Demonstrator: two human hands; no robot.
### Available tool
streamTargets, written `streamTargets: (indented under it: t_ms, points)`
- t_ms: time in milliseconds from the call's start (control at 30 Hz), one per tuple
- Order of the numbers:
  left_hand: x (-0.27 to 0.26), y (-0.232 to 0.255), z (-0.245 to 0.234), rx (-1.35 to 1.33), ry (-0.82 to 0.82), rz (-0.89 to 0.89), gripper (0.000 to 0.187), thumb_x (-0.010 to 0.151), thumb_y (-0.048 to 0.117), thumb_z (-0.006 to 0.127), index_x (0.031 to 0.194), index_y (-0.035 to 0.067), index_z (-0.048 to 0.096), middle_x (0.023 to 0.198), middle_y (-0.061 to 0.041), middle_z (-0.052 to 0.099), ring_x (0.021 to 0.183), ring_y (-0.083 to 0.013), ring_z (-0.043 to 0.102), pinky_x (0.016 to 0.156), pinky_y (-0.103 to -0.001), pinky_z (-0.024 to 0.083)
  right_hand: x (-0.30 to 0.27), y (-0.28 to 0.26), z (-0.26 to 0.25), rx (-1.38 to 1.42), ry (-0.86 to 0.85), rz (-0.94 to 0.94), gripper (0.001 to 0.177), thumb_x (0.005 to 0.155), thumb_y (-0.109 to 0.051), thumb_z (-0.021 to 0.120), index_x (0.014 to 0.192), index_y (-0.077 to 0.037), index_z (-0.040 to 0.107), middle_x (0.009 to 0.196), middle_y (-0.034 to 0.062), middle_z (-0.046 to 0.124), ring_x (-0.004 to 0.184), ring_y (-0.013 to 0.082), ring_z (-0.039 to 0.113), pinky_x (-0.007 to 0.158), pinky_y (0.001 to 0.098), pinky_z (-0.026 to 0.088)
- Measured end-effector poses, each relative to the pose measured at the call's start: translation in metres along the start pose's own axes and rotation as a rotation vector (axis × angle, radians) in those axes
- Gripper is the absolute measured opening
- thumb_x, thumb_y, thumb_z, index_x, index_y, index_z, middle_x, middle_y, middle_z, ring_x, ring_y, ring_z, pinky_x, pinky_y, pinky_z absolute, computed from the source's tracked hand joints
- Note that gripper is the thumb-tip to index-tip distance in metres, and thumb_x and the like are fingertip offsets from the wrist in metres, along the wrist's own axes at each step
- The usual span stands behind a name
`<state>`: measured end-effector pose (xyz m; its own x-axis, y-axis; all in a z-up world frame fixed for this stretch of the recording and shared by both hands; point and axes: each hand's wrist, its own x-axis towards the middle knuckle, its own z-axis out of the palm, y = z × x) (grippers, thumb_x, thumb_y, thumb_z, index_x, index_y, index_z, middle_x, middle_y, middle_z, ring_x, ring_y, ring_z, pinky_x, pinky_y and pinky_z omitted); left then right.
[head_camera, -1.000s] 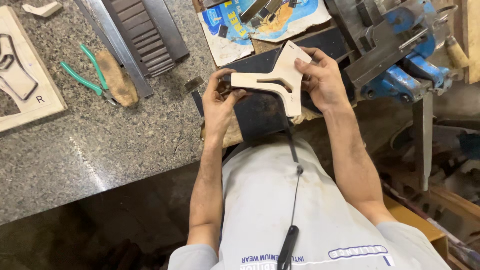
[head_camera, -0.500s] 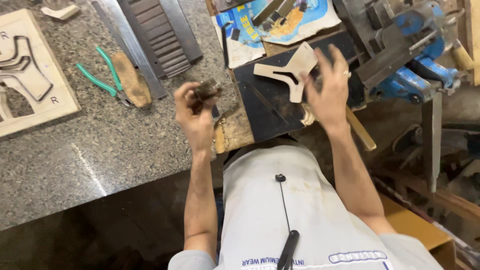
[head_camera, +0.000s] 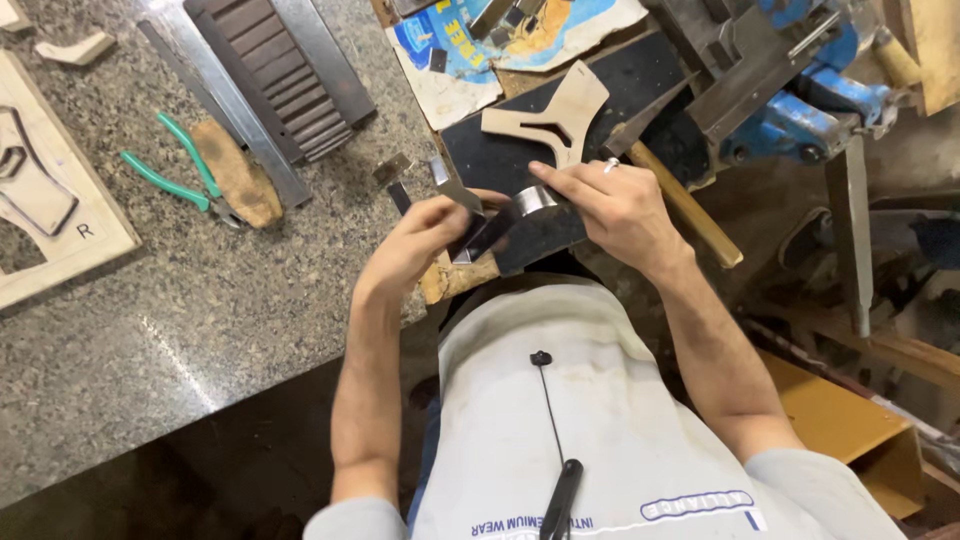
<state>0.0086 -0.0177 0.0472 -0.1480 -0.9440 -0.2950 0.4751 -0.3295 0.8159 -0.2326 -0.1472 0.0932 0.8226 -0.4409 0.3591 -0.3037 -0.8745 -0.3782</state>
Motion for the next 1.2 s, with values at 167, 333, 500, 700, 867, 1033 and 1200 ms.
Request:
streamTargets:
  t_ms: [167, 333, 500, 700, 867, 1033, 1200]
  points:
    - [0.019, -0.017, 0.003, 0.028, -0.152, -0.042, 0.038, 0.099, 0.011, 0.066, 0.135, -0.003, 0.063, 0.11, -0.014, 0.074, 0.099, -0.0215, 0.074, 0.091, -0.036, 0.06, -0.025, 0.019, -0.008, -0.216, 0.099, 0.03, 0.055, 0.081, -0.01, 0.08, 0.133, -0.008, 0.062, 0.132, 0.0166, 0.063, 0.125, 0.0349, 0.061, 0.11, 0.0548, 0.045]
    - [0.019, -0.031, 0.027, -0.029, 0.012, 0.098, 0.039, 0.099, 0.009, 0.065, 0.137, -0.001, 0.059, 0.117, -0.013, 0.073, 0.101, -0.0203, 0.074, 0.093, -0.034, 0.06, -0.111, 0.066, 0.014, -0.409, 0.003, 0.525, 0.06, 0.093, -0.024, 0.082, 0.144, 0.0, 0.06, 0.128, 0.0224, 0.054, 0.116, 0.0418, 0.055, 0.099, 0.0507, 0.047]
    - [0.028, -0.04, 0.065, 0.066, 0.119, 0.212, 0.039, 0.102, 0.012, 0.066, 0.138, -0.003, 0.057, 0.12, -0.015, 0.071, 0.106, -0.0201, 0.071, 0.093, -0.032, 0.059, -0.146, 0.09, 0.043, -0.324, 0.027, 0.645, 0.046, 0.1, -0.026, 0.078, 0.138, -0.004, 0.064, 0.114, 0.0189, 0.059, 0.088, 0.0386, 0.066, 0.07, 0.0437, 0.053]
    - [0.049, -0.056, 0.11, -0.073, 0.222, 0.338, 0.043, 0.111, 0.032, 0.054, 0.138, -0.002, 0.057, 0.111, -0.01, 0.071, 0.094, -0.0147, 0.067, 0.085, -0.027, 0.055, -0.197, 0.077, -0.022, 0.249, 0.146, 0.715, 0.035, 0.098, -0.026, 0.074, 0.125, -0.005, 0.065, 0.101, 0.0108, 0.071, 0.082, 0.0242, 0.067, 0.07, 0.035, 0.055]
    - [0.071, -0.073, 0.164, 0.1, 0.23, 0.412, 0.04, 0.11, 0.025, 0.057, 0.141, -0.001, 0.055, 0.112, -0.007, 0.069, 0.099, -0.0128, 0.066, 0.09, -0.027, 0.054, -0.283, 0.085, -0.056, 1.245, 0.247, 1.077, 0.035, 0.102, -0.036, 0.062, 0.115, -0.004, 0.065, 0.08, 0.0046, 0.068, 0.065, 0.0092, 0.062, 0.058, 0.0274, 0.051]
    - [0.115, -0.104, 0.203, 0.152, 0.102, 0.297, 0.04, 0.1, -0.001, 0.062, 0.139, -0.005, 0.056, 0.124, -0.009, 0.065, 0.115, -0.015, 0.062, 0.099, -0.028, 0.048, -0.335, 0.102, -0.074, 0.497, 0.386, 1.378, 0.039, 0.106, -0.036, 0.064, 0.112, 0.002, 0.061, 0.069, 0.0127, 0.057, 0.055, 0.0149, 0.051, 0.049, 0.0315, 0.04]
    - [0.181, -0.163, 0.253, 0.169, -0.029, 0.167, 0.041, 0.095, -0.013, 0.059, 0.136, -0.006, 0.058, 0.127, -0.008, 0.062, 0.12, -0.0158, 0.06, 0.106, -0.028, 0.049, -0.374, 0.114, -0.106, 1.109, 0.618, 1.231, 0.05, 0.108, -0.048, 0.046, 0.114, -0.002, 0.064, 0.069, 0.0027, 0.061, 0.049, 0.0085, 0.056, 0.044, 0.0254, 0.044]
